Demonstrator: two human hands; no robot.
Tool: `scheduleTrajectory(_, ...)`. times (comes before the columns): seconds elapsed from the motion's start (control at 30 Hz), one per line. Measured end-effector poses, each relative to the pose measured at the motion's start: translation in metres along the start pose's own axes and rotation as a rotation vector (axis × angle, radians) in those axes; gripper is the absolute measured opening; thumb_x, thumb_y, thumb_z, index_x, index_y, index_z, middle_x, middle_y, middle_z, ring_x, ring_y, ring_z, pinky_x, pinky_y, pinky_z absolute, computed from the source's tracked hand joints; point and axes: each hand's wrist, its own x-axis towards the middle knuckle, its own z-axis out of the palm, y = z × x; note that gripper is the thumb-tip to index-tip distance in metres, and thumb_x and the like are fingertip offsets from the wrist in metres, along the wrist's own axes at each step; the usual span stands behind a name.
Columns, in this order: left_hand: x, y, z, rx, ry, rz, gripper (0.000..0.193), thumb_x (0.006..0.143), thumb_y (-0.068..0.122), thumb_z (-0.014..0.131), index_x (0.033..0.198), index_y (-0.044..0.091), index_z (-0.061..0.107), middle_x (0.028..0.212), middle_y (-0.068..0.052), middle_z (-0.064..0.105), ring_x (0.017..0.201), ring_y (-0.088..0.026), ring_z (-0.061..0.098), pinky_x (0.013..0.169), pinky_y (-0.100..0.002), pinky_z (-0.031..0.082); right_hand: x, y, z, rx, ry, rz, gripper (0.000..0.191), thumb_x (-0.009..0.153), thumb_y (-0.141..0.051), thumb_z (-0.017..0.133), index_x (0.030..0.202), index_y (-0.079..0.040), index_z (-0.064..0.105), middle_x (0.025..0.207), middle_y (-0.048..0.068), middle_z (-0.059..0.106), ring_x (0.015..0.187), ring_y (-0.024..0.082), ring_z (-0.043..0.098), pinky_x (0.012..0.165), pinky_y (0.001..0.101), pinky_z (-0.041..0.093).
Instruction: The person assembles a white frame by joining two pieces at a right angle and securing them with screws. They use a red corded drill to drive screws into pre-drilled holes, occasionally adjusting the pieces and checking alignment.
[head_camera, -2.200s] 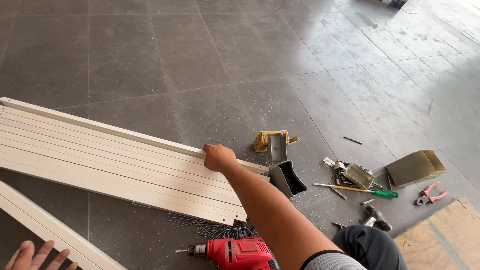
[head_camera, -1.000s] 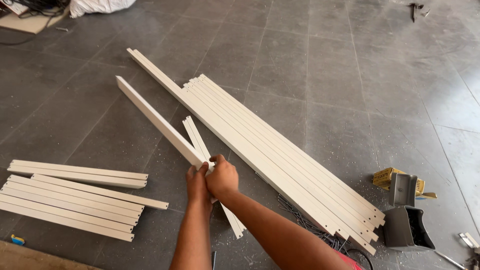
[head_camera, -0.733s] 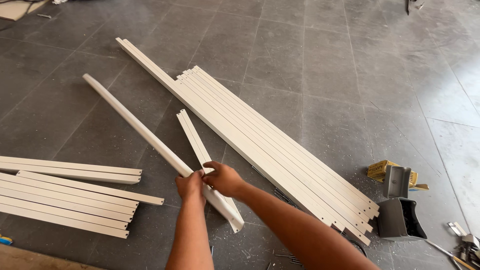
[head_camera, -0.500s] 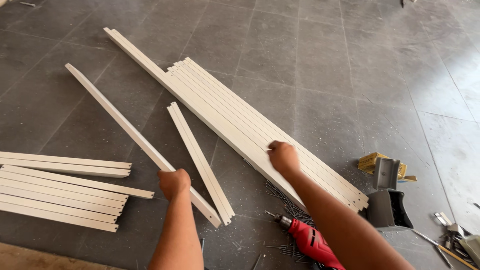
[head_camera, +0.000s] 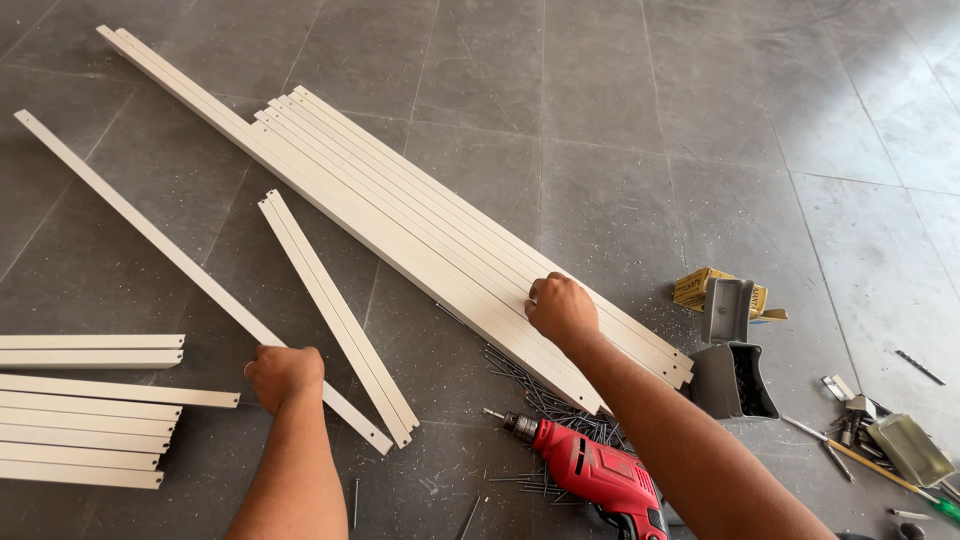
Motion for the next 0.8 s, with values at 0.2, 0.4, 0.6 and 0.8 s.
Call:
scheduleTrajectory(0.2,0.001,0.0,0.001,0.033,-0.049,0.019,0.051,0.09,0.013,0.068,0.131,-0.011,0.05,0.131,-0.028,0.051,0.1,-0.038,0.071,0.075,-0.045,0.066,0.002,-0.005,0.002,-0.146,-0.108,0.035,0.031,0.098,-0.033,0.066,0.114,-0.007,0.072,0.111,0.012,0.07,0.089,0.024,0.073,0.075,0.0351,0.064)
scheduleTrajectory(0.4,0.008,0.0,0.0,-0.011,-0.03,-0.009,0.055,0.09,0.019,0.065,0.135,-0.008,0.047,0.135,-0.029,0.049,0.115,-0.041,0.063,0.085,-0.051,0.061,0.004,-0.019,0.003,-0.187,-0.044,0.013,0.027,0.098,-0.03,0.066,0.106,-0.005,0.074,0.109,0.012,0.071,0.093,0.023,0.071,0.08,0.0375,0.061)
scheduleTrajectory(0.6,0.012,0.004,-0.004,-0.105,-0.075,-0.072,0.057,0.091,0.023,0.062,0.138,-0.004,0.047,0.14,-0.026,0.047,0.124,-0.041,0.058,0.093,-0.055,0.057,0.006,-0.026,0.001,-0.198,-0.068,0.047,0.031,0.094,-0.029,0.068,0.107,-0.001,0.07,0.111,0.015,0.069,0.096,0.026,0.071,0.078,0.0381,0.062)
scheduleTrajectory(0.8,0.018,0.006,-0.002,-0.207,-0.104,-0.134,0.06,0.089,0.022,0.063,0.142,-0.001,0.045,0.146,-0.026,0.043,0.129,-0.043,0.054,0.1,-0.055,0.053,0.017,-0.035,-0.01,-0.313,-0.143,0.11,0.018,0.098,-0.016,0.061,0.098,-0.003,0.074,0.094,0.012,0.074,0.085,0.02,0.075,0.066,0.0344,0.063)
